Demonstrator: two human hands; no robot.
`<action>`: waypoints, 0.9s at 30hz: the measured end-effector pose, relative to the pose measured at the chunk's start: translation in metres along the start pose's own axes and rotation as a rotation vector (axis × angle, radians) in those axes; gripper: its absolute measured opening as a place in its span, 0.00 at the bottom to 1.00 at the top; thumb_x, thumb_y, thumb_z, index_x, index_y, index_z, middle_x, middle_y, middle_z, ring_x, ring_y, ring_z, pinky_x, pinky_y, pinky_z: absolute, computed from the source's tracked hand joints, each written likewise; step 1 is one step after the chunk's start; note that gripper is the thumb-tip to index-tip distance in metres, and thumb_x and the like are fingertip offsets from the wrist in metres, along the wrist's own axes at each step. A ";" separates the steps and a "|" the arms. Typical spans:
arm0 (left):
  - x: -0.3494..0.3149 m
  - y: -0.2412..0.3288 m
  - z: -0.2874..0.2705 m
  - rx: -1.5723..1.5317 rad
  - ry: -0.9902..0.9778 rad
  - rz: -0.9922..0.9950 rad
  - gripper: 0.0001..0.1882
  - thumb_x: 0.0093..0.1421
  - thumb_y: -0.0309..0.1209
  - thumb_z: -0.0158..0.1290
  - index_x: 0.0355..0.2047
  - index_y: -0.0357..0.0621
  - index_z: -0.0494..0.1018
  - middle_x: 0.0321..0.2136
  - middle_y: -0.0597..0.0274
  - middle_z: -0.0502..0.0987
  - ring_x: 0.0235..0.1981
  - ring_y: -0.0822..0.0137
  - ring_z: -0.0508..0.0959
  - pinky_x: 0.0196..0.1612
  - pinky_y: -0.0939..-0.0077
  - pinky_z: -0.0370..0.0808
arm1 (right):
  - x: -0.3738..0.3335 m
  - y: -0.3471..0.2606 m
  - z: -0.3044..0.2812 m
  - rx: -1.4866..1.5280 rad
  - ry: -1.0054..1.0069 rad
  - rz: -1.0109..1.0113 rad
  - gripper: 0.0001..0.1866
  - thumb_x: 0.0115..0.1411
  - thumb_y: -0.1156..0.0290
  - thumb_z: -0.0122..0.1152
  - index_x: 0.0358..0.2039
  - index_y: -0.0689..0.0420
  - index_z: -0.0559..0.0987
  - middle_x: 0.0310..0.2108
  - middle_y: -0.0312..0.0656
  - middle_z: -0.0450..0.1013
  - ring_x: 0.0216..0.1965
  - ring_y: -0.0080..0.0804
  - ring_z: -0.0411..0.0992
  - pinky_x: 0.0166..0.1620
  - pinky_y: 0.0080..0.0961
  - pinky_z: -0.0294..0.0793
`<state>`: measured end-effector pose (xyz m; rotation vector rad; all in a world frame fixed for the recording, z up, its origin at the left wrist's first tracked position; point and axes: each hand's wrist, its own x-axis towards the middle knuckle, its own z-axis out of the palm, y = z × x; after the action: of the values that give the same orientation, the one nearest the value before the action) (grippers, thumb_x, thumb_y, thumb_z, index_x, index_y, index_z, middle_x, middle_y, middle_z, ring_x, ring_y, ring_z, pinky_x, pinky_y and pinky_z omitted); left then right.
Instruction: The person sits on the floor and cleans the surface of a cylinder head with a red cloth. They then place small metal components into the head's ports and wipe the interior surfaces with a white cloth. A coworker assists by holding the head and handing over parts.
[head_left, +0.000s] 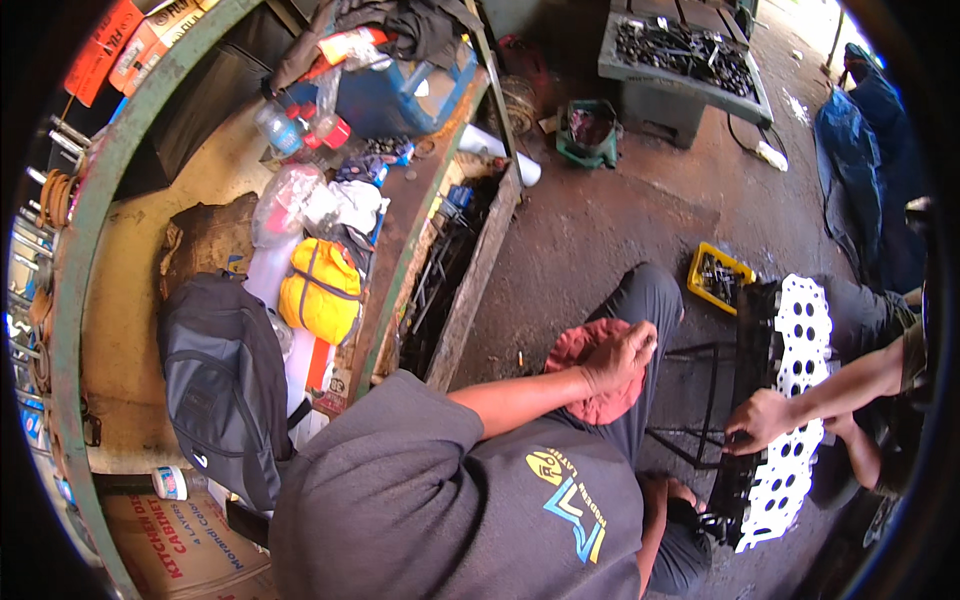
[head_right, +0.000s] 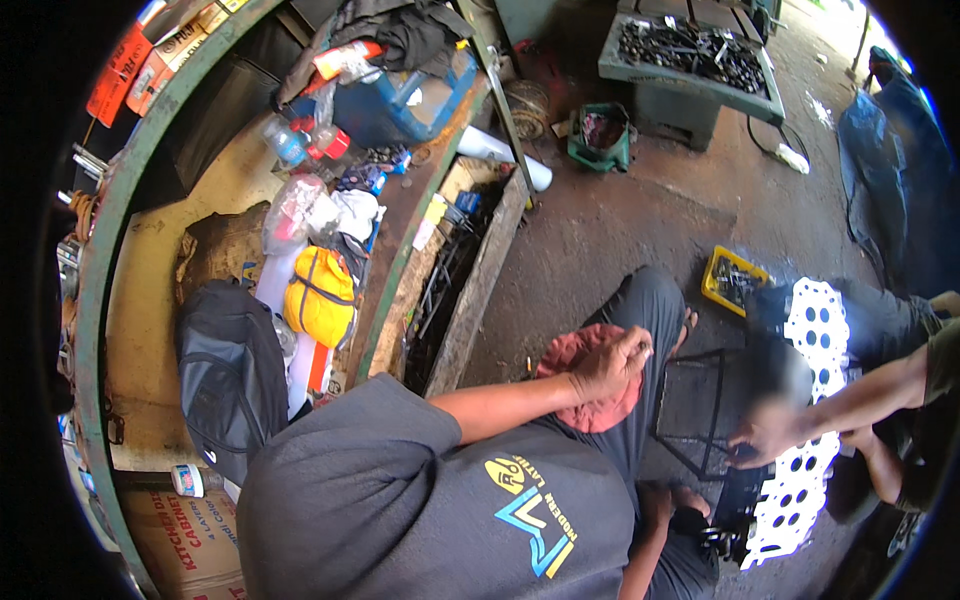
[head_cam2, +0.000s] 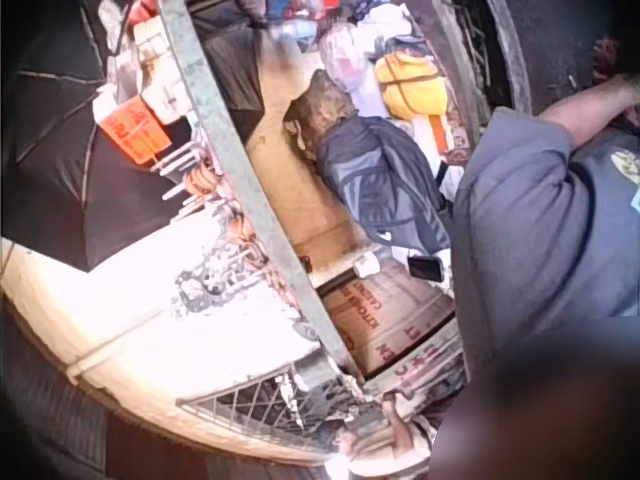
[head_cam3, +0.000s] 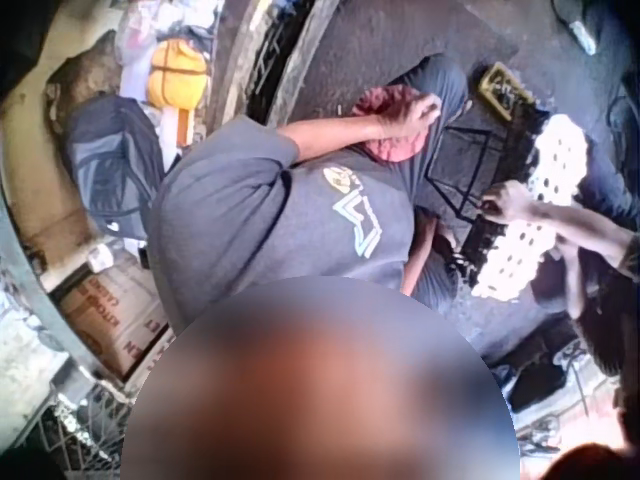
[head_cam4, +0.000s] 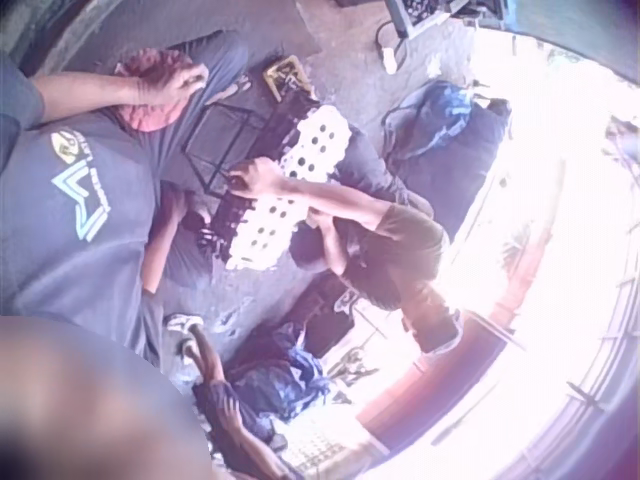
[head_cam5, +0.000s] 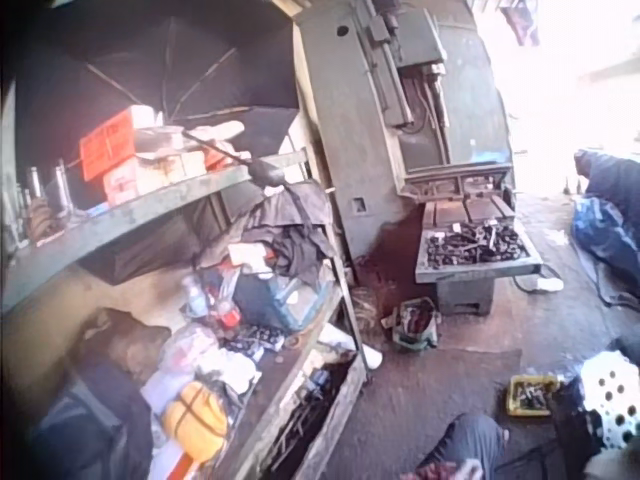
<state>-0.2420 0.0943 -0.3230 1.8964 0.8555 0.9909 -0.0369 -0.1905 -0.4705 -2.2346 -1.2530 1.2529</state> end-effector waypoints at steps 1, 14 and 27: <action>-0.001 0.000 0.001 -0.029 -0.033 -0.049 0.07 0.70 0.30 0.46 0.43 0.41 0.65 0.27 0.55 0.75 0.31 0.62 0.81 0.36 0.68 0.76 | -0.003 -0.004 0.000 -0.026 -0.006 -0.029 0.21 0.51 0.60 0.61 0.37 0.66 0.83 0.36 0.60 0.79 0.39 0.49 0.80 0.45 0.40 0.75; 0.000 -0.002 -0.002 -0.104 -0.125 -0.164 0.09 0.70 0.29 0.47 0.44 0.40 0.75 0.28 0.63 0.79 0.27 0.73 0.79 0.29 0.76 0.76 | -0.096 -0.105 -0.053 -0.006 -0.041 0.408 0.24 0.61 0.51 0.55 0.39 0.60 0.84 0.40 0.56 0.79 0.46 0.51 0.77 0.51 0.41 0.74; 0.052 -0.032 -0.011 -0.120 -0.043 -0.264 0.12 0.74 0.35 0.42 0.40 0.41 0.72 0.25 0.68 0.73 0.24 0.78 0.72 0.26 0.84 0.71 | -0.207 -0.038 -0.067 0.293 1.353 0.670 0.13 0.60 0.72 0.61 0.45 0.59 0.79 0.43 0.47 0.76 0.44 0.40 0.75 0.49 0.32 0.73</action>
<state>-0.2339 0.1559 -0.3308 1.6483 0.9706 0.8181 -0.0544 -0.3232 -0.2951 -2.4350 0.1775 -0.1576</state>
